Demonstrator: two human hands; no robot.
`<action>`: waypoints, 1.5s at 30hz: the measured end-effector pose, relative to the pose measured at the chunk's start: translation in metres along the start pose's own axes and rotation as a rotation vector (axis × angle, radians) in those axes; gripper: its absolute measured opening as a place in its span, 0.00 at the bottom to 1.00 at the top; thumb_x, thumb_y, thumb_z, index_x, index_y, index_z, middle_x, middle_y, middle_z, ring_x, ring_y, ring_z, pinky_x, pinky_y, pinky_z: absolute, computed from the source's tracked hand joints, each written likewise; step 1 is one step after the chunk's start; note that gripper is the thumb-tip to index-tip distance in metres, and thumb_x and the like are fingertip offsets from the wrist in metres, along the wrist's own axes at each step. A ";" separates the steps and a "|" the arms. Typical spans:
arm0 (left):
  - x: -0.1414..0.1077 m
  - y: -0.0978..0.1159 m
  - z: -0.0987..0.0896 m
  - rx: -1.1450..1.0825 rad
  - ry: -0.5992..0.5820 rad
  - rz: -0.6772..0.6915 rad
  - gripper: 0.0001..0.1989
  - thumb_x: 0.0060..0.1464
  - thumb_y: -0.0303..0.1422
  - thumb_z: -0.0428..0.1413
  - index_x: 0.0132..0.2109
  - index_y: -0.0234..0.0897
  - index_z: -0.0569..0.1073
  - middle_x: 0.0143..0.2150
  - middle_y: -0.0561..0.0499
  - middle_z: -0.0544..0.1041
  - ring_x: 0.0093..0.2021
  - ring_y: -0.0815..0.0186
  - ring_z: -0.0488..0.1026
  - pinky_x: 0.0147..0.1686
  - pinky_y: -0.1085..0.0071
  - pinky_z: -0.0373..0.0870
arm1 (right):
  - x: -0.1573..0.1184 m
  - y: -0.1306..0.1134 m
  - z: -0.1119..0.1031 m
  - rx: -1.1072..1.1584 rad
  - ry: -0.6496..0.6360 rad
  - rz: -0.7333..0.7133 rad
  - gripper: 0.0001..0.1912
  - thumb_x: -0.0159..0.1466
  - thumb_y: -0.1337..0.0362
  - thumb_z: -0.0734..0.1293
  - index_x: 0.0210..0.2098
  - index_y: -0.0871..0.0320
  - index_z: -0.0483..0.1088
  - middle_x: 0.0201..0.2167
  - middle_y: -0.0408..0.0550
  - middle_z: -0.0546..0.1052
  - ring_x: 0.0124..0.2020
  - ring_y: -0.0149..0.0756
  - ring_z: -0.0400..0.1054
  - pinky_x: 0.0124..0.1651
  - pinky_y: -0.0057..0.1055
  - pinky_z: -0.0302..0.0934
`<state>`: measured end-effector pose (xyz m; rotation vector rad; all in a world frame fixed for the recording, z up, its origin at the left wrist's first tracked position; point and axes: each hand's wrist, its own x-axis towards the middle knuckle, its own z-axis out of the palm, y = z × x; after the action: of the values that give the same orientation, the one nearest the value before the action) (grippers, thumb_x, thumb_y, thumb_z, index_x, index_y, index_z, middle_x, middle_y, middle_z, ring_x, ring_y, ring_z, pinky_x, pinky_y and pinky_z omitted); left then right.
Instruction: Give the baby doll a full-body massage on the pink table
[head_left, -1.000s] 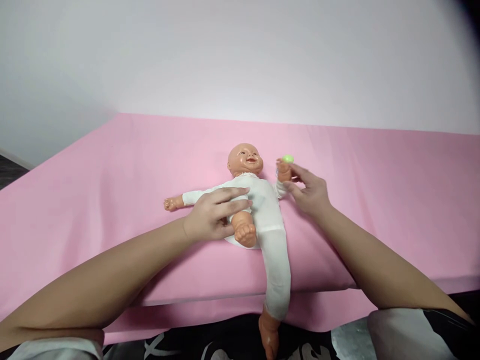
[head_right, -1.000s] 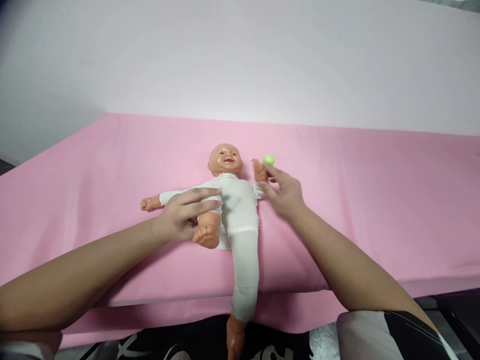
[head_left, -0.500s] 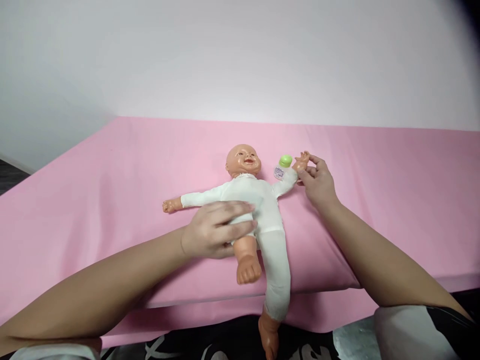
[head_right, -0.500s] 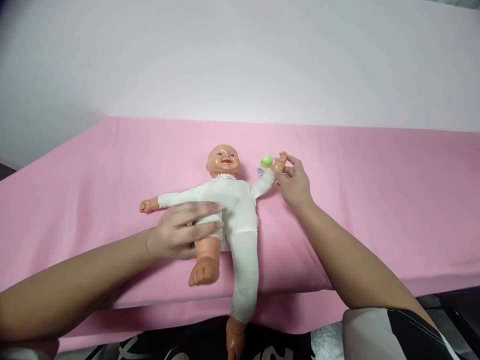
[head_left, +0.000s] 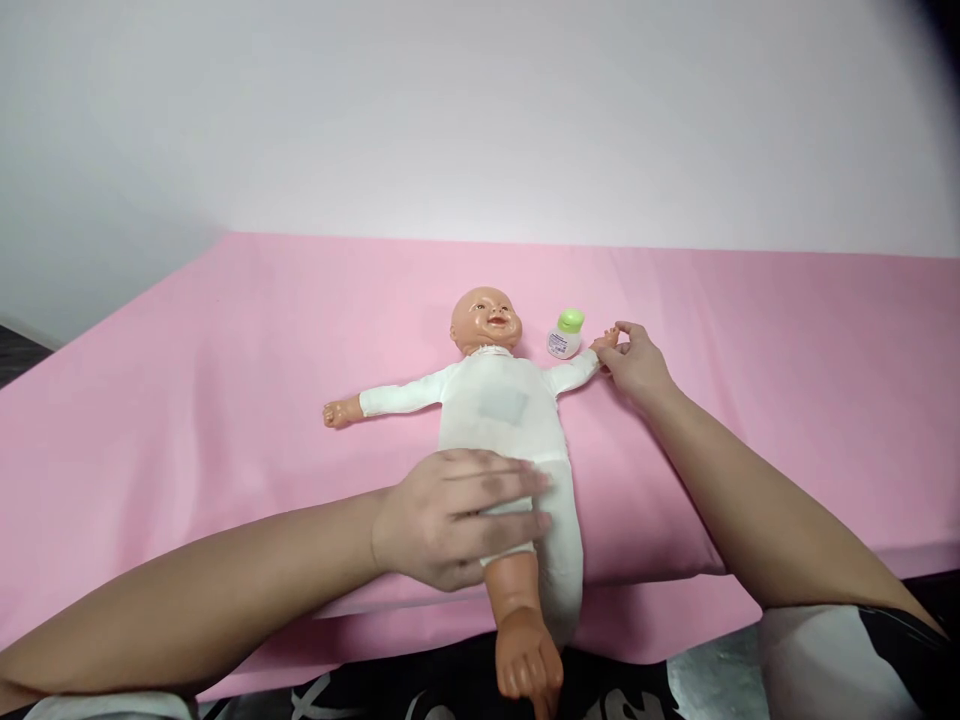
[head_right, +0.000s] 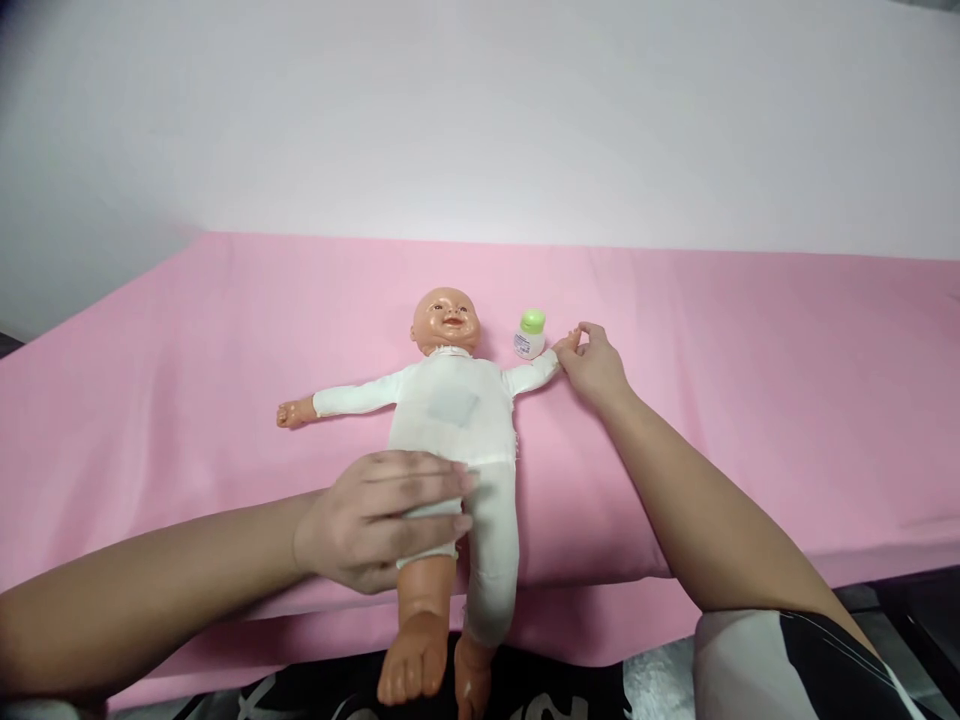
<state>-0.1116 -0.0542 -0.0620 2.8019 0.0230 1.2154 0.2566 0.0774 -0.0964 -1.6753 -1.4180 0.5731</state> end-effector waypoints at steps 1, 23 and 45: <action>-0.001 -0.005 -0.003 0.002 0.021 -0.025 0.20 0.72 0.39 0.58 0.64 0.35 0.77 0.64 0.35 0.82 0.65 0.51 0.81 0.62 0.53 0.84 | -0.004 -0.005 0.001 0.005 0.043 -0.025 0.40 0.66 0.48 0.74 0.73 0.53 0.63 0.41 0.49 0.84 0.38 0.46 0.80 0.45 0.45 0.78; -0.005 -0.027 -0.008 0.048 -0.040 -0.092 0.23 0.69 0.48 0.61 0.66 0.46 0.75 0.64 0.38 0.82 0.62 0.47 0.82 0.59 0.46 0.85 | -0.036 -0.039 0.024 0.402 -0.077 -0.283 0.35 0.67 0.39 0.75 0.66 0.50 0.71 0.56 0.52 0.85 0.56 0.49 0.82 0.58 0.48 0.79; -0.016 -0.043 0.000 0.092 0.071 -0.211 0.26 0.68 0.49 0.64 0.65 0.42 0.76 0.71 0.34 0.76 0.65 0.42 0.79 0.61 0.43 0.82 | -0.043 -0.041 0.024 0.265 -0.010 -0.342 0.30 0.70 0.46 0.73 0.68 0.47 0.71 0.64 0.52 0.82 0.62 0.51 0.79 0.64 0.51 0.76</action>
<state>-0.1220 -0.0119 -0.0770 2.7438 0.3775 1.2909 0.2033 0.0437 -0.0826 -1.1921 -1.5204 0.5469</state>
